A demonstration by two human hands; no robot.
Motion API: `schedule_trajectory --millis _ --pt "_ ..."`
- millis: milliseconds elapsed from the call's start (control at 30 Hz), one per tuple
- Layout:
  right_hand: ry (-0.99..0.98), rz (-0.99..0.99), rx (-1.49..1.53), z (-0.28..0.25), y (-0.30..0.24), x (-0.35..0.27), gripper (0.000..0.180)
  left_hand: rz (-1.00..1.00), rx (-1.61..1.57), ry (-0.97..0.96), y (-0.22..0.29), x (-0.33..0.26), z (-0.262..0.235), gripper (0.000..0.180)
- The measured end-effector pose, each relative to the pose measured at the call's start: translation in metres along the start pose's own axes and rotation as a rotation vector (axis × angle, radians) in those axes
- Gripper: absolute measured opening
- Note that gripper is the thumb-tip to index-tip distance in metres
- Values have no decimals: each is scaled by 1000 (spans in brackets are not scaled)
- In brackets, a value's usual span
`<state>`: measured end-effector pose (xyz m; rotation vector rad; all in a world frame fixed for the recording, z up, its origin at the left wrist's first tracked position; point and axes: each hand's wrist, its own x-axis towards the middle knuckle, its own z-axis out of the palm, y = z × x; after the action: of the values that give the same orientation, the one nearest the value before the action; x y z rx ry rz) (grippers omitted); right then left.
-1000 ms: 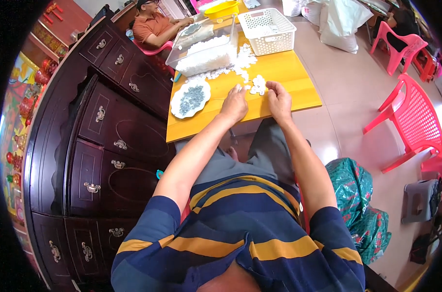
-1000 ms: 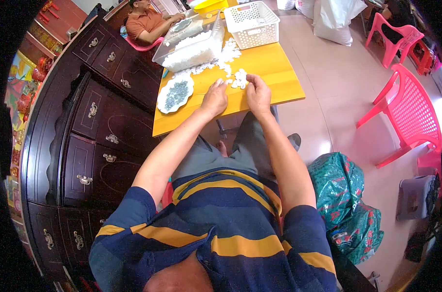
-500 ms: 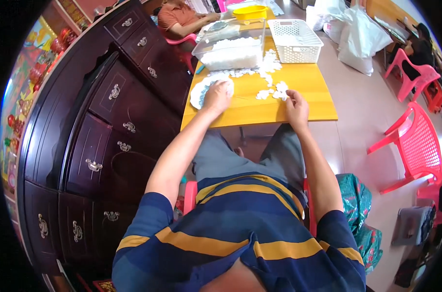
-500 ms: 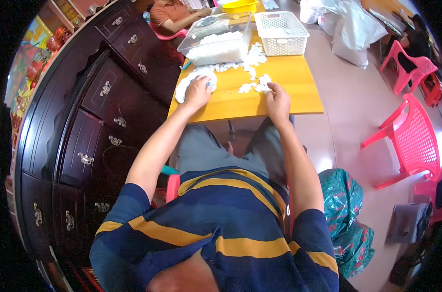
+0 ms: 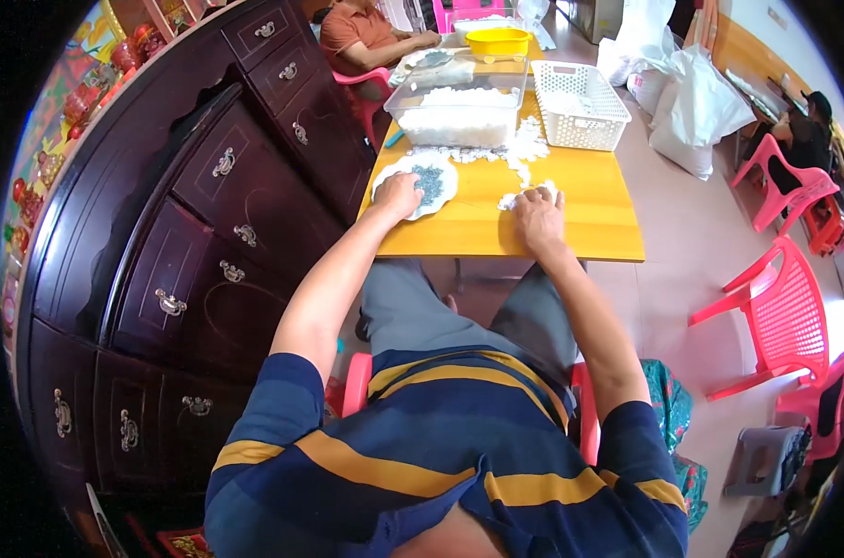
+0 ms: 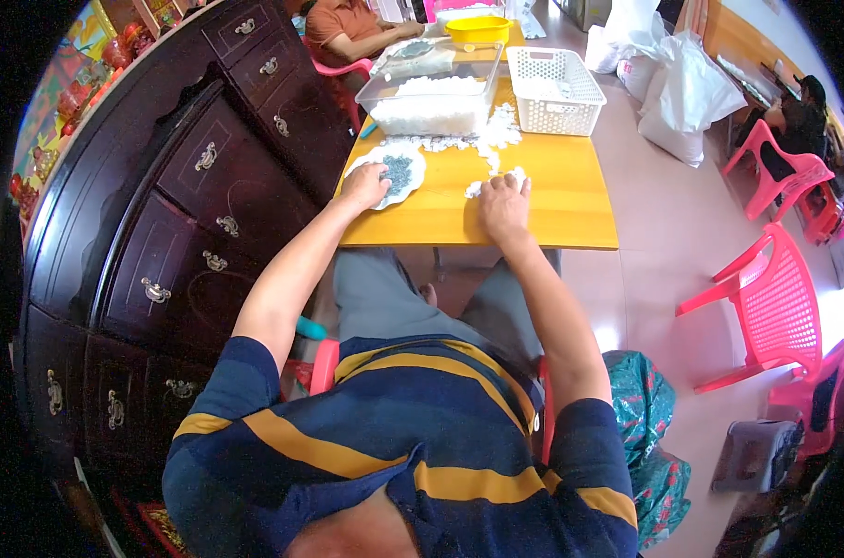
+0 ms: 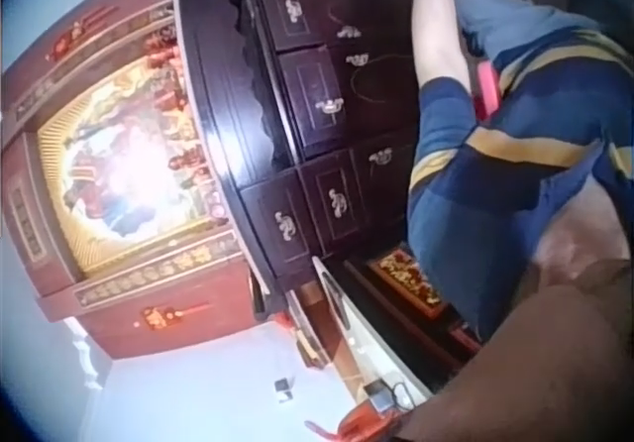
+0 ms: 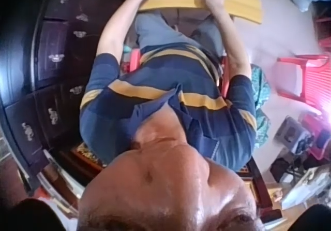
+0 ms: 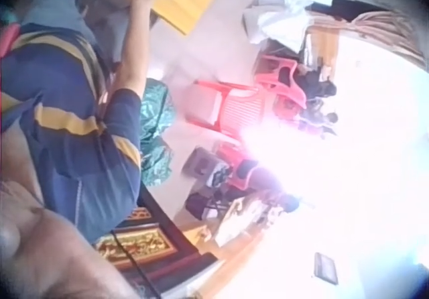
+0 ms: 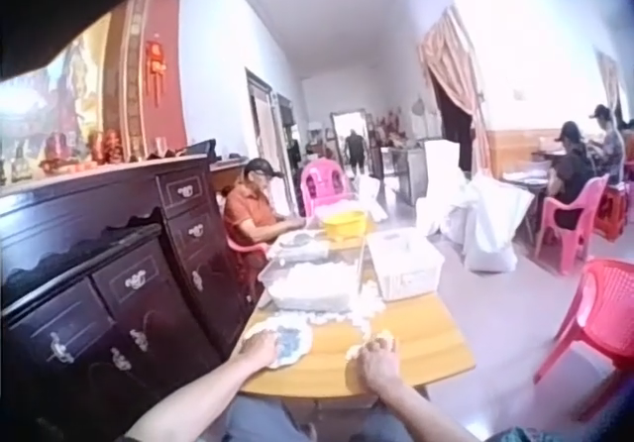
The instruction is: Assembling small plastic rings with metal inserts by hand.
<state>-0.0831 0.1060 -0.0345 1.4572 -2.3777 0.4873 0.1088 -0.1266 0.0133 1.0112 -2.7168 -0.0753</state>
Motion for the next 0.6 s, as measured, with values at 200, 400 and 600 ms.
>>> schedule_trajectory --millis 200,400,600 --pt "-45 -81 72 5 -22 10 25 -15 -35 -42 -2 1 7 35" --pt "-51 -37 121 12 -20 23 30 24 -43 -22 6 2 9 28" --pt "-82 -53 180 8 -17 20 36 64 -39 69 -9 7 16 15"
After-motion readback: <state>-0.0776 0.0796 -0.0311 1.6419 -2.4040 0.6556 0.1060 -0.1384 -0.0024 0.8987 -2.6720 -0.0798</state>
